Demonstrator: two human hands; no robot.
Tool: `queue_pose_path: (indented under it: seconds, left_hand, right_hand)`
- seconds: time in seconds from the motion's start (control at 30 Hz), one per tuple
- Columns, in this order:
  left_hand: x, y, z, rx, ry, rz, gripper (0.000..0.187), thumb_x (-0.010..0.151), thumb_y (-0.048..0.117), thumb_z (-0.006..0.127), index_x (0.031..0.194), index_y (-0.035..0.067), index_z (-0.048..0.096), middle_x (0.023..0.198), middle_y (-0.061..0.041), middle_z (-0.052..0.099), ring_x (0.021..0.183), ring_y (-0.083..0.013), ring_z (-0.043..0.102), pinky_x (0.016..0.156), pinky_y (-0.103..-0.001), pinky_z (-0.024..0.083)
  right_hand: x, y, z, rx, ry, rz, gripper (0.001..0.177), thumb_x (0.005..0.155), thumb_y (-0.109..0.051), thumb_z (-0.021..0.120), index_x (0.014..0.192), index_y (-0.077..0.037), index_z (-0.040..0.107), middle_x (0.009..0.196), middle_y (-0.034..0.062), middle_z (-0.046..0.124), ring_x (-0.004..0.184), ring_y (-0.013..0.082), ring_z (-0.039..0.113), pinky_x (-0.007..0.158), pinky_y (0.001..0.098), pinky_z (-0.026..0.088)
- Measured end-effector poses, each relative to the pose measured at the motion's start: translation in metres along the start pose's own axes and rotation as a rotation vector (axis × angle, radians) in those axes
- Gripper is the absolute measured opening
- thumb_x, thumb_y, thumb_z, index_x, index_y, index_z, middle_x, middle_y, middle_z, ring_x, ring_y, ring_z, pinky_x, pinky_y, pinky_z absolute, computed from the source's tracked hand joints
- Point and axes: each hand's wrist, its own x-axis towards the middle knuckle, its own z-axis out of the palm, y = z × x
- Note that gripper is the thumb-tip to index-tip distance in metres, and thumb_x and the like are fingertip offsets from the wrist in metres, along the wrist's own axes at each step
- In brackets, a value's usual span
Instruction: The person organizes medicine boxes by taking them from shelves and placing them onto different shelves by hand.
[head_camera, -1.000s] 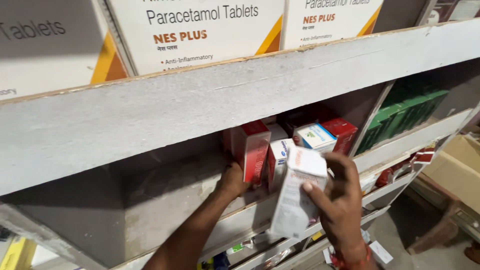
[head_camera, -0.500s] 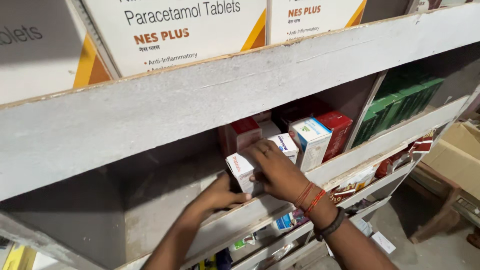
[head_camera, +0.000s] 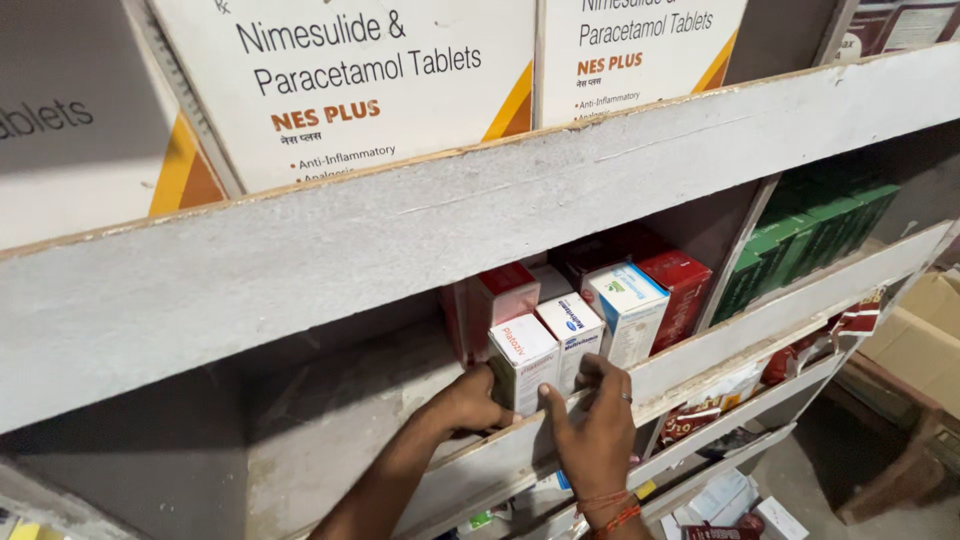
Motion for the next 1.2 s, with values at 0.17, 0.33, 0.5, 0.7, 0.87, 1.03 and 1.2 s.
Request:
queue_pose_path:
  seconds: [0.17,0.33,0.5,0.7,0.87,1.03,1.2]
  left_hand:
    - [-0.003,-0.005,0.000,0.102,0.028,0.153,0.064,0.072,0.000,0.087,0.129,-0.003,0.057,0.116,-0.013,0.074,0.098,-0.0201,0.074,0.072,-0.030,0.063]
    - [-0.007,-0.016,0.003,0.120,0.099,-0.023,0.063,0.073,0.006,0.083,0.129,-0.002,0.055,0.107,-0.017,0.074,0.089,-0.0251,0.073,0.066,-0.037,0.058]
    - [-0.040,0.001,0.006,0.544,0.404,-0.108,0.067,0.070,0.006,0.083,0.132,0.010,0.061,0.105,-0.017,0.073,0.093,-0.0252,0.068,0.078,-0.035,0.055]
    - [-0.154,0.044,0.074,-0.434,1.058,0.282,0.028,0.091,0.003,0.063,0.118,0.007,0.067,0.100,-0.005,0.074,0.087,-0.0137,0.073,0.069,-0.029,0.059]
    - [-0.255,0.024,0.158,-0.722,1.095,0.265,0.024,0.096,0.006,0.065,0.120,0.002,0.065,0.092,-0.007,0.073,0.079,-0.0156,0.070,0.067,-0.030,0.058]
    - [-0.351,-0.013,0.247,-0.641,1.271,0.091,0.028,0.092,0.001,0.070,0.120,0.000,0.066,0.093,-0.008,0.071,0.080,-0.0158,0.070,0.070,-0.028,0.057]
    - [-0.461,-0.016,0.329,-0.726,1.613,-0.073,0.029,0.090,0.002,0.070,0.119,0.002,0.067,0.091,-0.006,0.072,0.079,-0.0161,0.071,0.066,-0.030,0.058]
  right_hand:
    - [-0.004,0.007,-0.001,0.016,-0.052,0.026,0.051,0.075,-0.018,0.086,0.119,-0.005,0.062,0.094,0.0077,0.072,0.082,0.0225,0.068,0.075,0.0348,0.055]
    - [-0.011,0.016,-0.009,0.132,-0.086,-0.055,0.044,0.079,-0.014,0.084,0.116,-0.003,0.064,0.098,0.0081,0.072,0.086,0.0191,0.068,0.078,0.0313,0.054]
    - [-0.012,0.030,-0.021,0.492,-0.238,0.081,0.033,0.086,0.002,0.064,0.119,-0.001,0.061,0.105,0.0049,0.077,0.097,0.0152,0.071,0.087,0.0285,0.055]
    - [-0.033,0.035,-0.058,0.856,-0.735,0.298,0.031,0.089,0.008,0.057,0.117,-0.001,0.063,0.093,0.0081,0.074,0.079,0.0146,0.067,0.070,0.0312,0.056]
    - [-0.072,0.012,-0.096,0.954,-1.095,0.436,0.017,0.097,-0.002,0.060,0.113,0.001,0.064,0.090,0.0086,0.070,0.074,0.0150,0.062,0.069,0.0313,0.054]
    - [-0.122,-0.023,-0.131,1.000,-1.229,0.444,0.015,0.103,-0.013,0.062,0.108,0.001,0.066,0.082,0.0068,0.064,0.071,0.0135,0.059,0.066,0.0292,0.051]
    - [-0.182,-0.079,-0.145,1.185,-1.498,0.466,0.017,0.107,-0.015,0.057,0.107,0.000,0.064,0.085,0.0055,0.063,0.069,0.0107,0.054,0.064,0.0270,0.048]
